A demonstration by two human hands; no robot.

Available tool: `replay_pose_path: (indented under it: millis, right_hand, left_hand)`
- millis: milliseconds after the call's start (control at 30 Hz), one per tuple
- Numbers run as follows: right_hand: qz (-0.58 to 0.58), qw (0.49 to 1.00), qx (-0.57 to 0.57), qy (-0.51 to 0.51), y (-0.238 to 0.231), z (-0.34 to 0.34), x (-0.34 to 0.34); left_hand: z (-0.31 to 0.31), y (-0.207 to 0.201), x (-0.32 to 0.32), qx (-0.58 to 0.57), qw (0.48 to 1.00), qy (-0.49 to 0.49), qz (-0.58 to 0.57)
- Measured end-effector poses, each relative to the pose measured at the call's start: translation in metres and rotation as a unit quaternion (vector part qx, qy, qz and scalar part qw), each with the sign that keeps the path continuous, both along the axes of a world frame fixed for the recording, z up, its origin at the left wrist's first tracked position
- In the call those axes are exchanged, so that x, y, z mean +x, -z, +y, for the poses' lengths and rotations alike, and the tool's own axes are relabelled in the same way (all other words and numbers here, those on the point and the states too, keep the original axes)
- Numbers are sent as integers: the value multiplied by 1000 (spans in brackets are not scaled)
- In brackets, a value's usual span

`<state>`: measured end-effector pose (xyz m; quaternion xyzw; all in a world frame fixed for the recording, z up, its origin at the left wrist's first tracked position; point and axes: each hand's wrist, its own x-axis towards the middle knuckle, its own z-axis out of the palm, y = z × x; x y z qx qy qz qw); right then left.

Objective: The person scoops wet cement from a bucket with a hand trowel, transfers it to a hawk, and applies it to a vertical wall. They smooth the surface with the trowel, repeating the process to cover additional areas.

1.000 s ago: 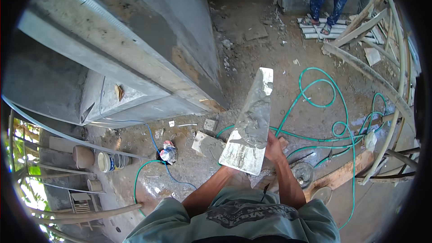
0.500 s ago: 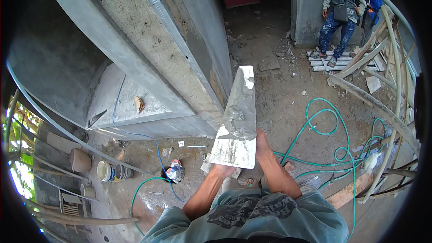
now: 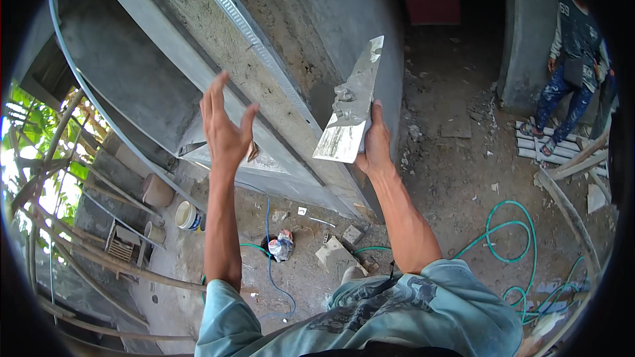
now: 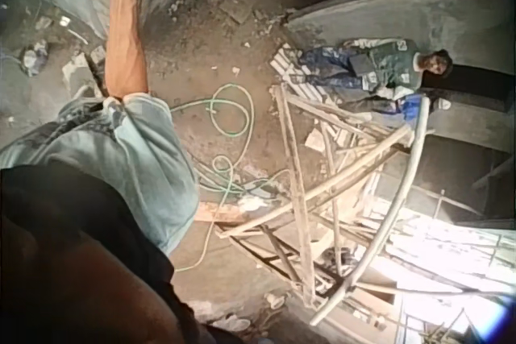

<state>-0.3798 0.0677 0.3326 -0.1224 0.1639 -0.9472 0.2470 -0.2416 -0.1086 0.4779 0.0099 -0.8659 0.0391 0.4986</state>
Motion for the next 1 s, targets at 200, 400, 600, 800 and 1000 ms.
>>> replay_pose_path:
  millis: [200,400,600,800,1000]
  right_hand:
    - [-5,997,74,0,-28,-36,-48]
    - [-6,980,198,-6,-40,-51,-54]
    - [81,957,273,44,-53,-51,-44]
    - [189,927,316,64,-63,-40,-1]
    - [193,968,149,-56,-50,-25,54]
  left_hand:
    - [-2,-84,-51,-162,981,-109,0]
    - [-1,-81,-54,-157,979,-120,-55]
    - [4,-71,-78,-174,982,-77,-17]
    - [-2,-67,-82,-180,980,-84,13]
    - [-3,-73,-70,-192,974,-118,7]
